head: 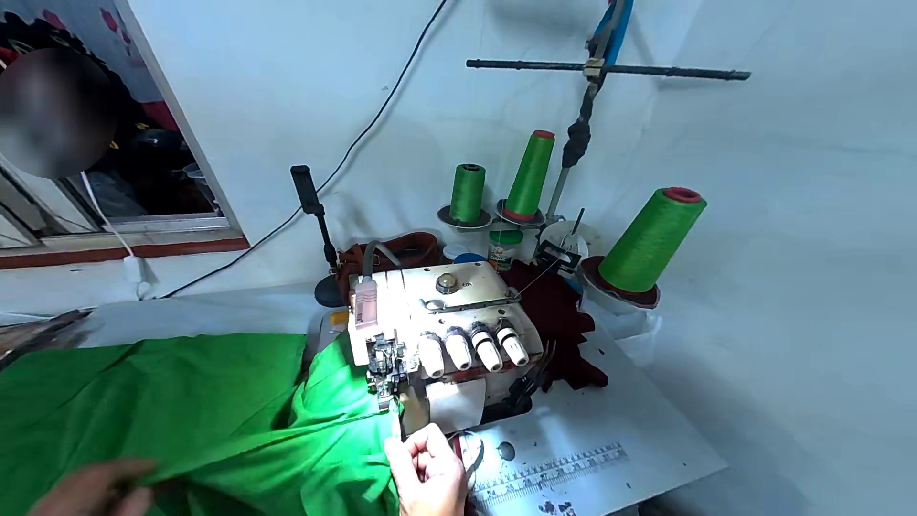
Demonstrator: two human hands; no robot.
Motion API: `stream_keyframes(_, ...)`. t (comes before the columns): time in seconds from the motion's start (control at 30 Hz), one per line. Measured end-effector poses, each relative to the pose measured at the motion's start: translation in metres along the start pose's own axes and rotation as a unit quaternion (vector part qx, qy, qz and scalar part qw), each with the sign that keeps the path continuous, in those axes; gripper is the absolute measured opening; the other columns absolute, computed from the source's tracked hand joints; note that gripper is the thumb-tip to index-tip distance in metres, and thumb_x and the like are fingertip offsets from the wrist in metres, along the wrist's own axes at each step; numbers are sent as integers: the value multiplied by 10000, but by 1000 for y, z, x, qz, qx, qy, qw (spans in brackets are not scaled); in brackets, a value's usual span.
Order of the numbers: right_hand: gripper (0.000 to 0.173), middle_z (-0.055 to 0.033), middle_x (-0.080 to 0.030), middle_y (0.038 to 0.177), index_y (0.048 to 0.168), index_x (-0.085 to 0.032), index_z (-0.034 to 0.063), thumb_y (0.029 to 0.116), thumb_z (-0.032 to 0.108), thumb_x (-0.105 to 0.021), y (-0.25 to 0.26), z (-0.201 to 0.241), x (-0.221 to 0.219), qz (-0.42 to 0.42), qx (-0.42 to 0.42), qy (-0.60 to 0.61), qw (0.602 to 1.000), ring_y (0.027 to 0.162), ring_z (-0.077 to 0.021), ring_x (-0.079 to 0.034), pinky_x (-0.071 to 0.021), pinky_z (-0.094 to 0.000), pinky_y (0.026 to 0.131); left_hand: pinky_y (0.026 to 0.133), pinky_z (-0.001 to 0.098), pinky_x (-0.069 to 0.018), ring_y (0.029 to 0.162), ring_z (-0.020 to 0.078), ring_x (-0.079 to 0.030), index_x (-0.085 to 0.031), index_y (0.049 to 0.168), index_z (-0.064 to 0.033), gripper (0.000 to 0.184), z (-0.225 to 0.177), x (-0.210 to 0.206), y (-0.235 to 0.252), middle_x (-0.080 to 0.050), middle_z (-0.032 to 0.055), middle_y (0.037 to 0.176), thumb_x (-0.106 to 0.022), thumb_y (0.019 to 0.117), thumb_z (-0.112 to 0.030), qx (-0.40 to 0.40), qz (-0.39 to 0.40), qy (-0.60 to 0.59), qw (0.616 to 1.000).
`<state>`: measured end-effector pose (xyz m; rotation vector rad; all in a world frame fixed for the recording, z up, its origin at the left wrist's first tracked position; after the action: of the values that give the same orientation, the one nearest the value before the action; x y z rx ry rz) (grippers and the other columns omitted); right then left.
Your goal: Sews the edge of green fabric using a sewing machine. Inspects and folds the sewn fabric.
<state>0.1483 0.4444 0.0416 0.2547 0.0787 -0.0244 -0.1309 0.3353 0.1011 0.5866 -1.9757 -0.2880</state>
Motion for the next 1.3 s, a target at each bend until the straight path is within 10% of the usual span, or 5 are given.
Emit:
stream_keyframes(0.17,99,41,-512,577,818,-624,14,897,26,-683,-3,-2,0,-8,-13,-11,1000,477,26,-429,-386,-150,487,1069,648,-414,1321,564,-475,-502,1373,124,430,7,-31,17,-460,397,1434,-524,1006,-99,-57,43,3,997)
stream_keyframes(0.53,94,17,-560,658,858,-637,-3,946,30,-630,0,-6,7,28,-20,29,999,556,10,-489,-434,-162,556,900,559,-472,1004,405,-621,-698,911,3,88,-140,-79,-4,-654,223,1008,-674,915,-81,-186,32,-85,978)
stream_keyframes(0.7,149,1,-565,698,855,-627,1,982,62,-579,7,-6,21,25,9,22,999,603,9,-516,-450,-155,581,843,198,-545,945,-15,-624,-550,1052,-1,106,-110,-68,10,-645,-27,1005,-560,947,14,-51,41,-305,950)
stream_keyframes(1.0,187,1,-693,768,891,-666,31,1024,138,-591,-25,-24,-25,256,-290,236,891,720,-46,-663,-568,-252,719,757,161,-526,838,-35,-625,-683,989,-121,126,-97,-78,35,-682,-93,909,-564,974,-160,-94,116,-294,944)
stream_keyframes(1.3,130,-83,-696,854,952,-624,44,1034,74,-527,-32,-38,-21,118,-452,402,787,805,-160,-690,-589,-341,764,689,164,-518,760,-21,-618,-697,1006,-136,184,-96,-86,38,-670,-96,839,-718,852,-234,-97,146,-270,947)
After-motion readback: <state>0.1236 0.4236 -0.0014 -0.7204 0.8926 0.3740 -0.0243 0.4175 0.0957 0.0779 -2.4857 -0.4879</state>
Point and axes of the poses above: each hand's wrist, its own y-axis towards the middle knuckle, its own x-axis out of the back of the hand, z = x × y, the point moved 10 cm from there along y, towards the middle knuckle
